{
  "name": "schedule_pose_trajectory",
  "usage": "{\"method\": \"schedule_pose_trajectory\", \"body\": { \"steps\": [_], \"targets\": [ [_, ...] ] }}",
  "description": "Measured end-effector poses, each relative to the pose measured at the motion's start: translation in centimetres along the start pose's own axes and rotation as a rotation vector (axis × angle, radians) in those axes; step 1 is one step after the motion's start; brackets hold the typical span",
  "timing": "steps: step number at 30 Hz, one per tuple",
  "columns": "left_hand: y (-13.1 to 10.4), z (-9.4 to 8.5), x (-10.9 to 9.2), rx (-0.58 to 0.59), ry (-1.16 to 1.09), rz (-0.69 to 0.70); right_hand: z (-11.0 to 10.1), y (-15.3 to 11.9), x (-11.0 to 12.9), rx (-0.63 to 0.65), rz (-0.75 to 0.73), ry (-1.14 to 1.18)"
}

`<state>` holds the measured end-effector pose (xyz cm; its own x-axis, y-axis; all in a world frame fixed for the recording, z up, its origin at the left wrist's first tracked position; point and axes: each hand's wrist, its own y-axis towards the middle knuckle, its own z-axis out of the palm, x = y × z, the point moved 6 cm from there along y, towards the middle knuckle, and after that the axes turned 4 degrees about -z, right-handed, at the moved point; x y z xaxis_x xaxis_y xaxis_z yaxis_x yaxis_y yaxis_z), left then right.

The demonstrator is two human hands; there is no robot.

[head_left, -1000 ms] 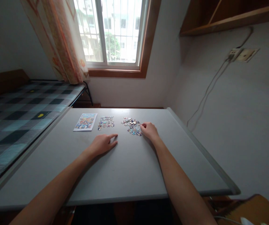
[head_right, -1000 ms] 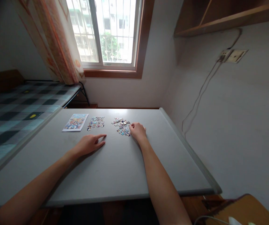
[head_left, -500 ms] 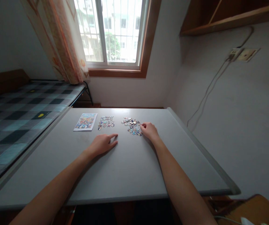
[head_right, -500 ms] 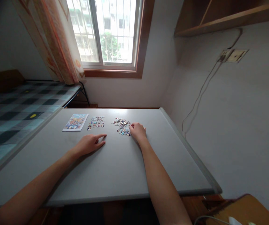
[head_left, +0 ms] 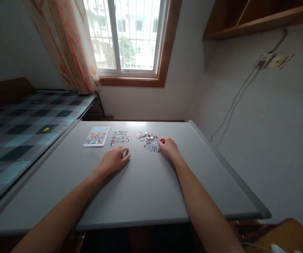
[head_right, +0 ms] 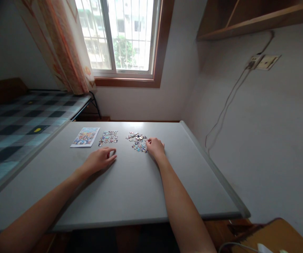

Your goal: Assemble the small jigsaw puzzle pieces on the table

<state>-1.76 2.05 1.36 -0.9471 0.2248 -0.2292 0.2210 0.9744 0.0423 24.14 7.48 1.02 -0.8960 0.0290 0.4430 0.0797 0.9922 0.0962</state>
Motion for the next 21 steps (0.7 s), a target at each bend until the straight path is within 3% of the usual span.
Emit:
{"method": "schedule_pose_trajectory", "body": {
  "steps": [3,5,9,21],
  "targets": [
    [0.1,-1.4,1.7,-0.159,0.081,-0.158,0.0,0.0,0.0,-0.001,-0.002,-0.003],
    [0.1,-2.2,2.8,-0.196,0.112,-0.231,0.0,-0.1,0.0,-0.002,-0.004,-0.006],
    [0.2,-2.8,4.0,-0.183,0.150,-0.300,0.1,-0.1,-0.1,-0.001,-0.007,-0.009],
    [0.2,-1.0,3.5,-0.023,0.223,-0.258,0.0,0.0,0.1,-0.015,-0.011,-0.013]
  ]
}}
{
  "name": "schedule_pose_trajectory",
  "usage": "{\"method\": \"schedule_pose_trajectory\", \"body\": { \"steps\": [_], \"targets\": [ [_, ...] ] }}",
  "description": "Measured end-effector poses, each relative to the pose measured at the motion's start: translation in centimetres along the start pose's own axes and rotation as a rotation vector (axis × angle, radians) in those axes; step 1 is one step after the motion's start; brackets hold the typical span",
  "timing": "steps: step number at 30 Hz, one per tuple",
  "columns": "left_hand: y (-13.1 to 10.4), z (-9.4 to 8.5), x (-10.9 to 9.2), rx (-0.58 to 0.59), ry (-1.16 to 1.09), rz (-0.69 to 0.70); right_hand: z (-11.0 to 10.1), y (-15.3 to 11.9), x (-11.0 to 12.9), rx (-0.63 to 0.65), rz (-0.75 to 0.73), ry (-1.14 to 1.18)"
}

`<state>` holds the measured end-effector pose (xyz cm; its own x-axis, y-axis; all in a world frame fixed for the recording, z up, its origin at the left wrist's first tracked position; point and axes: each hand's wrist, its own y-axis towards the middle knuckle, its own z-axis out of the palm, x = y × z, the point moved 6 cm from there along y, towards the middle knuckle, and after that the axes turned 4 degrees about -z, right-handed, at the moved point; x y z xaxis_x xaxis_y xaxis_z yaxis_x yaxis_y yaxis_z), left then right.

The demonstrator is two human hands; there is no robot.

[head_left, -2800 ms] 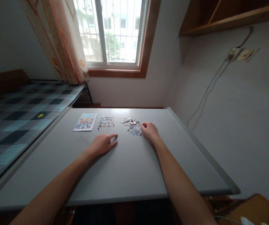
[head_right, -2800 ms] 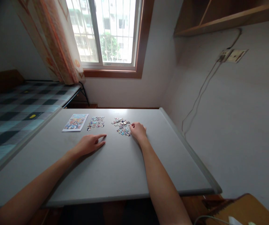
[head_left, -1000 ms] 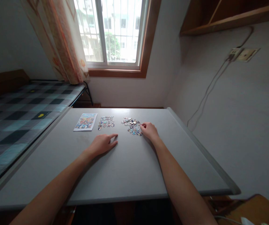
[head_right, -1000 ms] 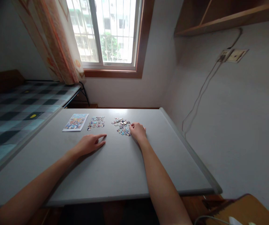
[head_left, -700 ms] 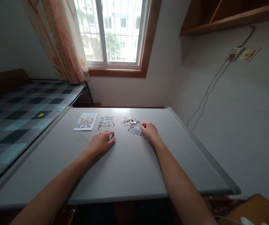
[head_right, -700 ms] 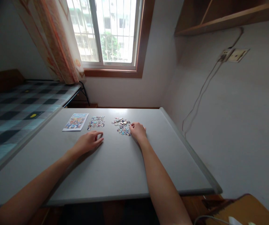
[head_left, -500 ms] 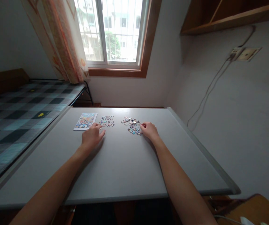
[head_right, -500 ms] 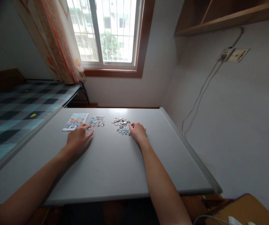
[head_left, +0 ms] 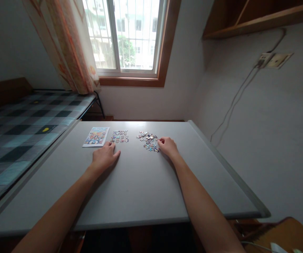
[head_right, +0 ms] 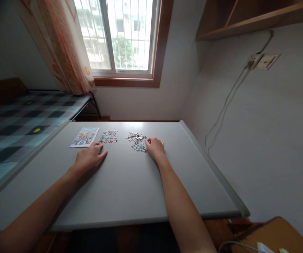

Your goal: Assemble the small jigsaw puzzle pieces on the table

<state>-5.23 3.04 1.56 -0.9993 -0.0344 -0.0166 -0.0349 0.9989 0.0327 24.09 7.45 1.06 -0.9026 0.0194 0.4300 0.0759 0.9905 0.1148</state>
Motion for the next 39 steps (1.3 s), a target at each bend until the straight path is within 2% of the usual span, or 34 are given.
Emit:
{"method": "schedule_pose_trajectory", "body": {
  "steps": [7,13,19,26,39],
  "targets": [
    [-0.2,-0.2,-0.1,0.006,-0.001,-0.016,-0.1,-0.1,0.1,0.001,0.000,0.008],
    [-0.7,-1.9,-0.6,-0.122,-0.077,-0.005,-0.1,0.0,0.0,-0.001,-0.003,0.013],
    [-0.5,-0.8,-1.9,0.010,-0.221,0.094,-0.2,-0.1,0.2,0.005,-0.010,0.024],
    [-0.4,0.7,-2.0,0.088,-0.160,0.124,-0.1,0.0,0.2,0.002,-0.025,0.032],
    [-0.8,0.3,-2.2,0.097,-0.161,0.124,-0.1,0.0,0.4,0.001,-0.035,0.032]
  ]
}}
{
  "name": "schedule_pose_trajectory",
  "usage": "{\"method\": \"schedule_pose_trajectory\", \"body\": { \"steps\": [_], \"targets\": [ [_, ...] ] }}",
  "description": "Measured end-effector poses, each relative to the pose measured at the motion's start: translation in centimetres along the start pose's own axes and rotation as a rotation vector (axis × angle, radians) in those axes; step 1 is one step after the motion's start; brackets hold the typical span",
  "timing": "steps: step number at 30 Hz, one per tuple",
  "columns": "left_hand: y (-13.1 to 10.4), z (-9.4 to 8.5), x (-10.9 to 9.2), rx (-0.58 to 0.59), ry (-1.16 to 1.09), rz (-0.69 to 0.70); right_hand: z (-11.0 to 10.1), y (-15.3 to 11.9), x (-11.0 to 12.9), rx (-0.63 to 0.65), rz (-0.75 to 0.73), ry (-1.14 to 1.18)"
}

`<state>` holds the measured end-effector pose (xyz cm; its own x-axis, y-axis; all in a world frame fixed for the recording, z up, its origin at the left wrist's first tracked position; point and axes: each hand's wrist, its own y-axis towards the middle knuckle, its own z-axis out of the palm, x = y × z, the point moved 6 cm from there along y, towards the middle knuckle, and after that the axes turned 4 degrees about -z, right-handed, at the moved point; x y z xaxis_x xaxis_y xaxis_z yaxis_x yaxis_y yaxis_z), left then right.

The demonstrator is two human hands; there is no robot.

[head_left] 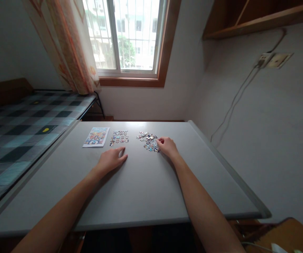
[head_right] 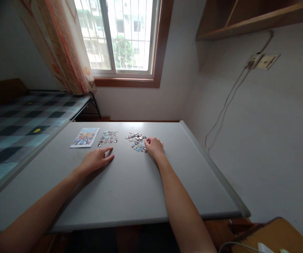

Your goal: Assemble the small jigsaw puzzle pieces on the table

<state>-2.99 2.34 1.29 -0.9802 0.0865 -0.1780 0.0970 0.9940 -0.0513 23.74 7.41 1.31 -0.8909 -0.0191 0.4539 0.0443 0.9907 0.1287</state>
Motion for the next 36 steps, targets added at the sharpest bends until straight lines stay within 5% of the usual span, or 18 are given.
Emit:
{"method": "schedule_pose_trajectory", "body": {
  "steps": [36],
  "targets": [
    [0.16,0.23,0.09,-0.026,0.012,0.026,0.46,0.09,0.11,0.027,-0.058,0.054]
  ]
}}
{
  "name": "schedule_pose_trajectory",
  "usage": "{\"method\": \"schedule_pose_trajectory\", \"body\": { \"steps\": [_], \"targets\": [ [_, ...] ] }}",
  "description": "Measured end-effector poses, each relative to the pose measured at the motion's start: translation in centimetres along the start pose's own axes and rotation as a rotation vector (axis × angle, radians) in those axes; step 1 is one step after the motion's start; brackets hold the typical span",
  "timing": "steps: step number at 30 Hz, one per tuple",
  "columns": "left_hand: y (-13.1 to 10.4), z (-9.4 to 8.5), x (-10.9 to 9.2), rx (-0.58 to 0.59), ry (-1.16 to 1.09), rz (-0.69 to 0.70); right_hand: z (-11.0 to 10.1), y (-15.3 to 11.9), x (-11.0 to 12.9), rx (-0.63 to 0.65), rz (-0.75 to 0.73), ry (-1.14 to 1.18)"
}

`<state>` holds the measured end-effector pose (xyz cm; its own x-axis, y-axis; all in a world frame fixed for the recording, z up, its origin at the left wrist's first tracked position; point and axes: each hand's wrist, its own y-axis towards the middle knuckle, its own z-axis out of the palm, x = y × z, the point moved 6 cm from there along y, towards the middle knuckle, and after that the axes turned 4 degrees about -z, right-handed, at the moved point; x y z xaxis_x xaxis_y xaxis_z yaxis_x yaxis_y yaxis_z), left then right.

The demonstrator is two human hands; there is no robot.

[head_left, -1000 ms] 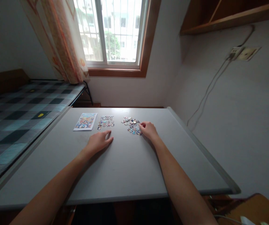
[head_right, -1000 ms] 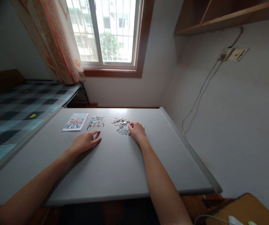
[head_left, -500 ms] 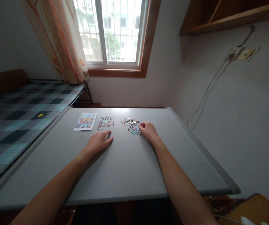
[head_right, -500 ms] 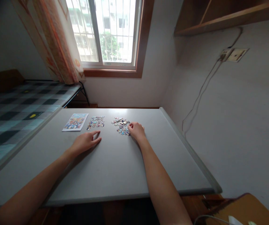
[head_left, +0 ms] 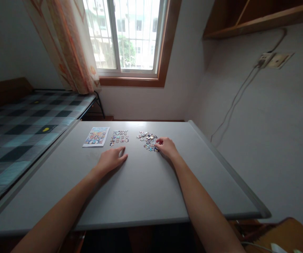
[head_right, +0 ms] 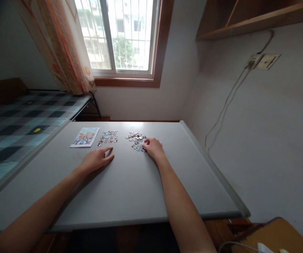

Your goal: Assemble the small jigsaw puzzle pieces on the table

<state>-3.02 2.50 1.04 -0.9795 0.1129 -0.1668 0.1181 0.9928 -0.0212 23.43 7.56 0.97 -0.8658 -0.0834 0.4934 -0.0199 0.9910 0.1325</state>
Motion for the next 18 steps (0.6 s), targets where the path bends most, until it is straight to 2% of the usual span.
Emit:
{"method": "schedule_pose_trajectory", "body": {
  "steps": [18],
  "targets": [
    [0.06,0.06,0.03,0.009,0.004,-0.011,0.72,0.33,-0.22,0.011,-0.042,0.022]
  ]
}}
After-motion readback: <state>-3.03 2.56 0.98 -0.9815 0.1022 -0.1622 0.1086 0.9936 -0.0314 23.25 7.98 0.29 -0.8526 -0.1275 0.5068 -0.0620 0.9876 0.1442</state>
